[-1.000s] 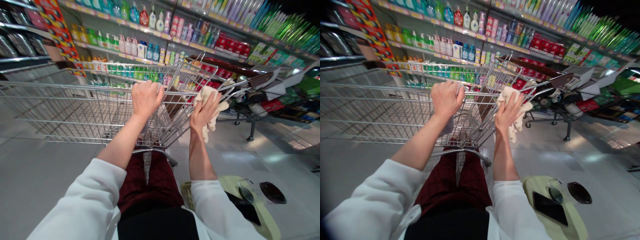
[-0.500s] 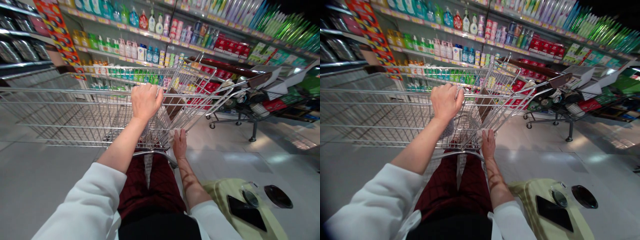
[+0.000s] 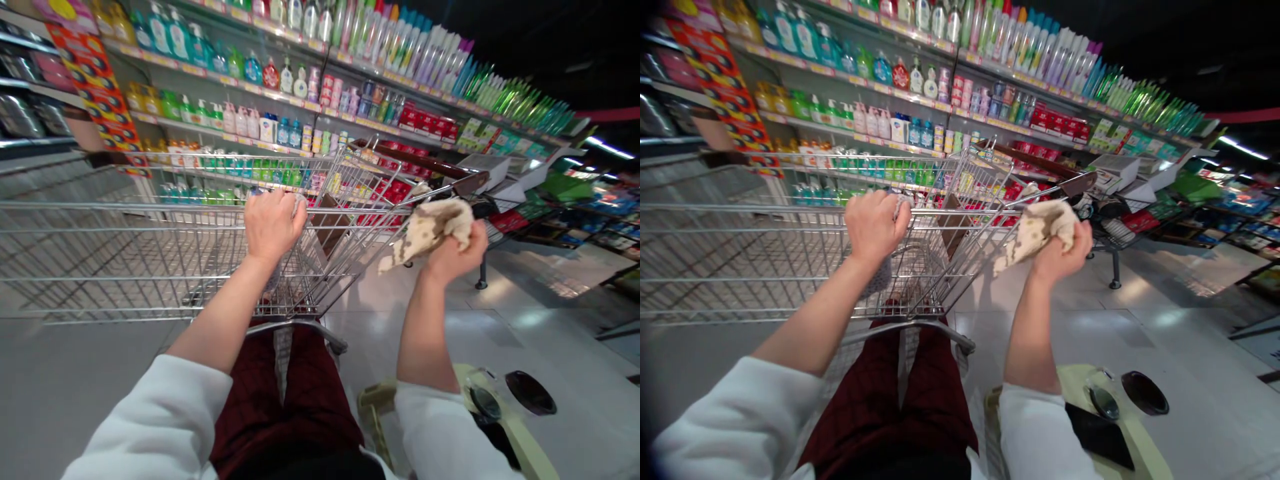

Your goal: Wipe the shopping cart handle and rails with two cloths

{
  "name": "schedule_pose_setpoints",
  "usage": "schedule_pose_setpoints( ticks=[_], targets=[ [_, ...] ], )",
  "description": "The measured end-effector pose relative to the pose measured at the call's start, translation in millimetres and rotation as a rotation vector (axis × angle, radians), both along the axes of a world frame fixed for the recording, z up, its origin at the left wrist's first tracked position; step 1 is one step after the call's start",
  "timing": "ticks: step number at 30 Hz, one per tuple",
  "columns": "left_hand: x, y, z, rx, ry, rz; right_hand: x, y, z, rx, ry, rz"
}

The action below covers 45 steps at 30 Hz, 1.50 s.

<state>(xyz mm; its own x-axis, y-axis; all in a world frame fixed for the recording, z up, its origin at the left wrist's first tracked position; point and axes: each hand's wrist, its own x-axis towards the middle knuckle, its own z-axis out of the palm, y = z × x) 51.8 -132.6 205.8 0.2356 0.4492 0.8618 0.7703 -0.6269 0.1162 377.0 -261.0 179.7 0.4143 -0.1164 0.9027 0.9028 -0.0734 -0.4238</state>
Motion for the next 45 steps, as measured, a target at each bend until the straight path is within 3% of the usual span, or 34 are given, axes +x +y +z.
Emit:
schedule_pose_setpoints(
  ticks=[1,2,3,4,6,9,14,22,25,28,33,36,39,42,45],
  targets=[
    [-0.1,0.4,-0.2,0.008,0.003,0.006,8.7,4.3,28.5,0.074,-0.012,-0.07],
    [-0.2,0.6,-0.3,0.017,0.008,0.014,14.2,9.8,53.2,0.046,-0.054,-0.107],
    [-0.3,0.8,-0.3,0.025,0.013,0.021,16.7,16.3,73.0,-0.081,-0.103,-0.119],
    [-0.5,0.8,-0.2,0.032,0.017,0.025,16.9,23.2,87.7,-0.231,-0.144,-0.124],
    [-0.7,0.5,0.2,0.04,0.024,0.028,13.4,35.3,102.7,-0.343,-0.186,-0.123],
    [-0.9,-0.7,0.9,0.043,0.031,0.035,6.9,39.8,101.5,-0.388,-0.233,-0.114],
    [-0.1,-2.6,1.5,-0.002,0.002,0.012,-8.2,19.7,90.1,-0.466,-0.374,-0.05],
    [-0.4,-0.4,1.3,0.062,0.037,0.056,-73.6,36.7,54.8,-0.676,-0.745,0.077],
    [-2.6,0.3,1.4,0.082,0.066,0.052,-64.1,38.6,61.3,-0.744,-0.895,0.058],
    [-3.8,0.2,1.7,0.095,0.091,0.059,-35.0,32.4,81.6,-0.819,-0.973,0.019],
    [-2.2,0.2,0.8,0.104,0.089,0.068,14.9,15.1,121.4,-0.816,-0.82,-0.254],
    [-0.6,0.6,-0.3,0.081,0.058,0.04,30.5,7.7,152.6,-0.858,-0.6,-0.398],
    [0.1,1.0,-1.1,0.069,0.037,0.039,35.4,10.3,186.5,-0.781,-0.339,-0.515],
    [-0.8,1.4,-1.0,0.086,0.048,0.068,35.4,23.1,208.8,-0.947,-0.117,-0.388],
    [-2.9,1.6,0.3,0.1,0.075,0.081,34.4,37.1,213.9,-1.208,0.116,-0.273]
  ],
)
